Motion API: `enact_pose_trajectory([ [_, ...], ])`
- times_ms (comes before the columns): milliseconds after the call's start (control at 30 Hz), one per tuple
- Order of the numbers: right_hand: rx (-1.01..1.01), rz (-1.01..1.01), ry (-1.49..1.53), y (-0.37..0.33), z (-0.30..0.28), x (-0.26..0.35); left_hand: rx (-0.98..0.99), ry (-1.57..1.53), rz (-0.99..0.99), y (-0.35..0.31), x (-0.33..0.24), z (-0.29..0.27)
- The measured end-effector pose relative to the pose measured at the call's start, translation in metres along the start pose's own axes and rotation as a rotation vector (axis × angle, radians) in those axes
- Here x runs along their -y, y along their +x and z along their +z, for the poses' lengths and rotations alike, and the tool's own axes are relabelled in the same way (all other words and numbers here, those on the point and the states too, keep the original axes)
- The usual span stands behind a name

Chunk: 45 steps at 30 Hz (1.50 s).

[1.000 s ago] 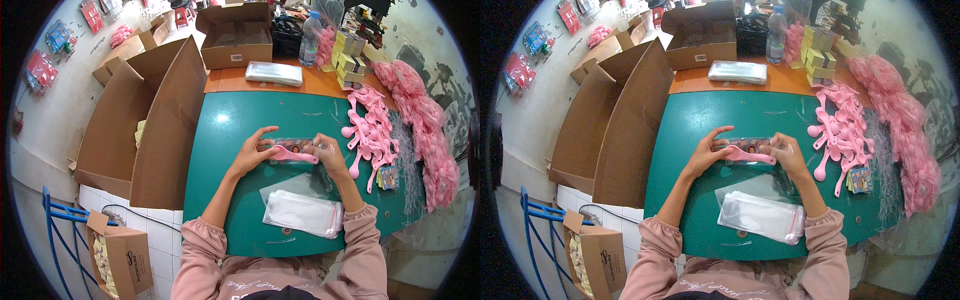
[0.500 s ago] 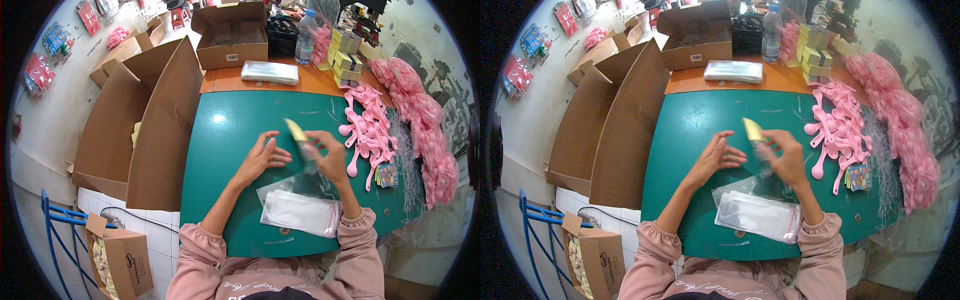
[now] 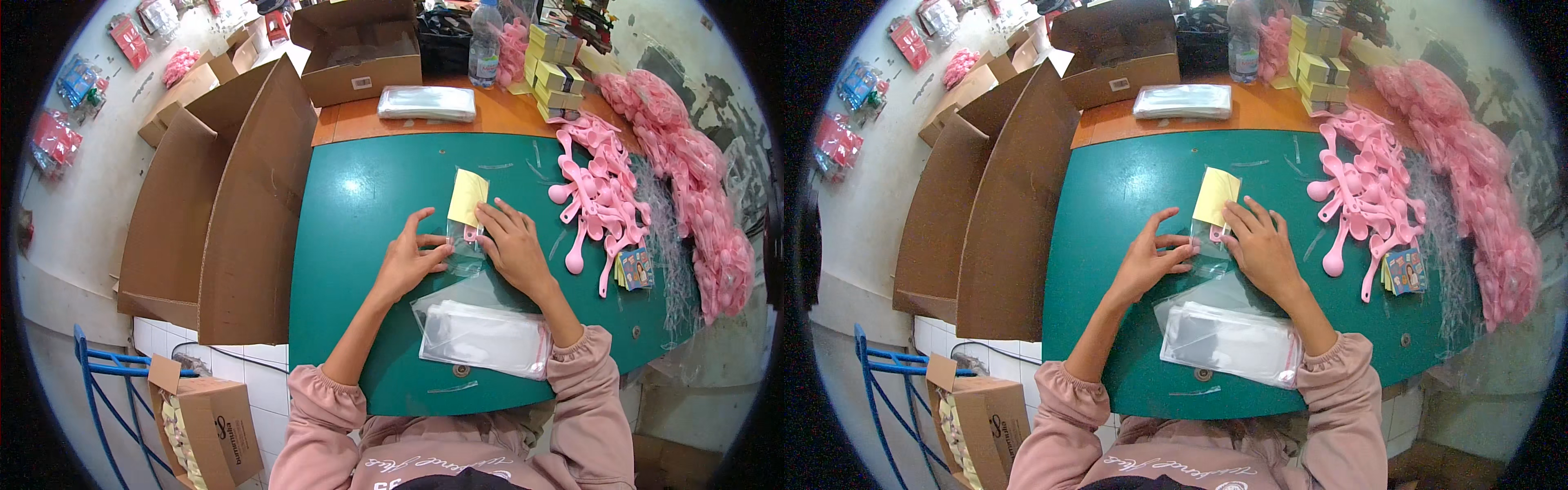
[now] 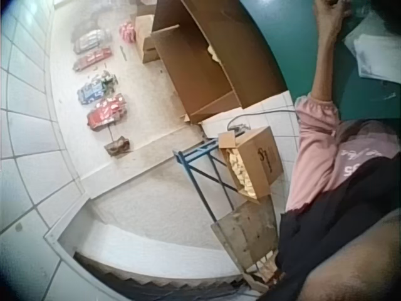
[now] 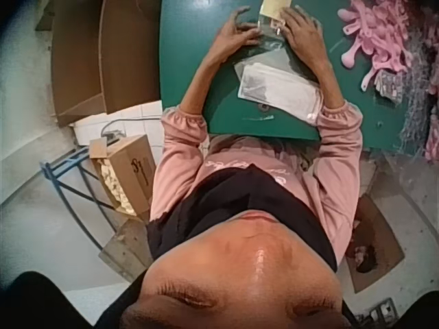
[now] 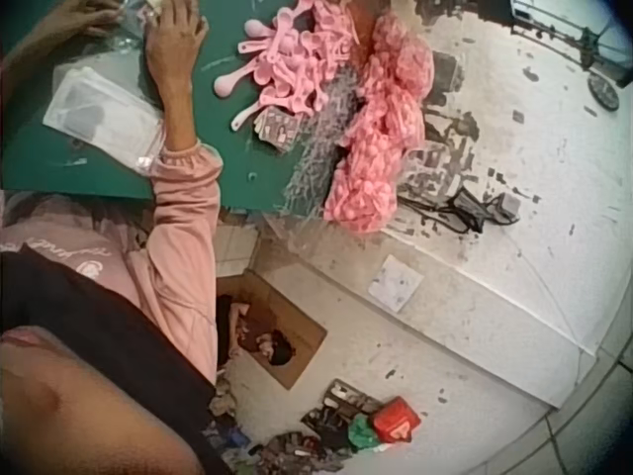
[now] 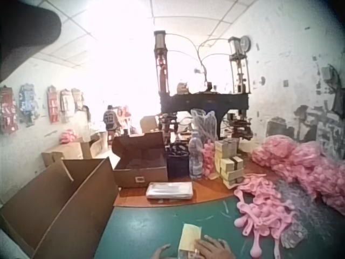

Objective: The person repeatedly picks up pink plastic spoons and small printed cards, places them into clear plastic bags, and seals each bag. The sealed packages are stacked on the green table. The person handles the items one at a time throughout the clip.

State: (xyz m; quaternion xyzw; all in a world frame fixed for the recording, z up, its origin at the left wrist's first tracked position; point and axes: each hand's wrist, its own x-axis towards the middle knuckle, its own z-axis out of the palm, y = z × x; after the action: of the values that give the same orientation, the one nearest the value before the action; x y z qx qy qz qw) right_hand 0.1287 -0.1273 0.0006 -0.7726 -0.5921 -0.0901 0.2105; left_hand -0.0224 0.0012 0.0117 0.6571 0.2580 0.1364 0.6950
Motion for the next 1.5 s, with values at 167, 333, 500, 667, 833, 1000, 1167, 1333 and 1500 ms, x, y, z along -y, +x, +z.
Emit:
enact_pose_trajectory([
  [167,-0.075,-0.021,0.082,0.004,-0.007,0.009,0.03,0.16,-0.057,-0.002,-0.007,-0.004],
  [333,0.054,-0.021,0.447,0.003,-0.023,0.028,0.095,0.063,-0.089,-0.004,-0.003,-0.005],
  [500,0.176,-0.119,0.412,-0.003,-0.021,0.035,0.12,-0.028,-0.099,-0.005,-0.006,-0.004],
  [667,0.17,-0.159,0.328,-0.004,-0.016,0.039,0.09,-0.031,-0.153,-0.008,-0.015,-0.001],
  [833,-0.008,-0.266,0.097,-0.005,-0.01,0.043,0.069,-0.078,-0.177,-0.008,-0.012,-0.001],
  [1000,-0.074,-0.283,0.031,-0.004,-0.01,0.046,0.083,-0.24,-0.17,-0.006,-0.006,-0.002],
  [1167,-0.145,-0.36,-0.056,-0.003,-0.01,0.047,0.083,-0.258,-0.169,-0.006,-0.005,-0.004],
  [1333,-0.162,-0.438,-0.143,-0.003,-0.007,0.045,0.054,-0.235,-0.157,-0.002,-0.001,0.0],
  [1500,-0.074,-0.352,0.115,-0.003,-0.009,0.041,0.004,-0.158,-0.074,-0.001,0.002,0.002],
])
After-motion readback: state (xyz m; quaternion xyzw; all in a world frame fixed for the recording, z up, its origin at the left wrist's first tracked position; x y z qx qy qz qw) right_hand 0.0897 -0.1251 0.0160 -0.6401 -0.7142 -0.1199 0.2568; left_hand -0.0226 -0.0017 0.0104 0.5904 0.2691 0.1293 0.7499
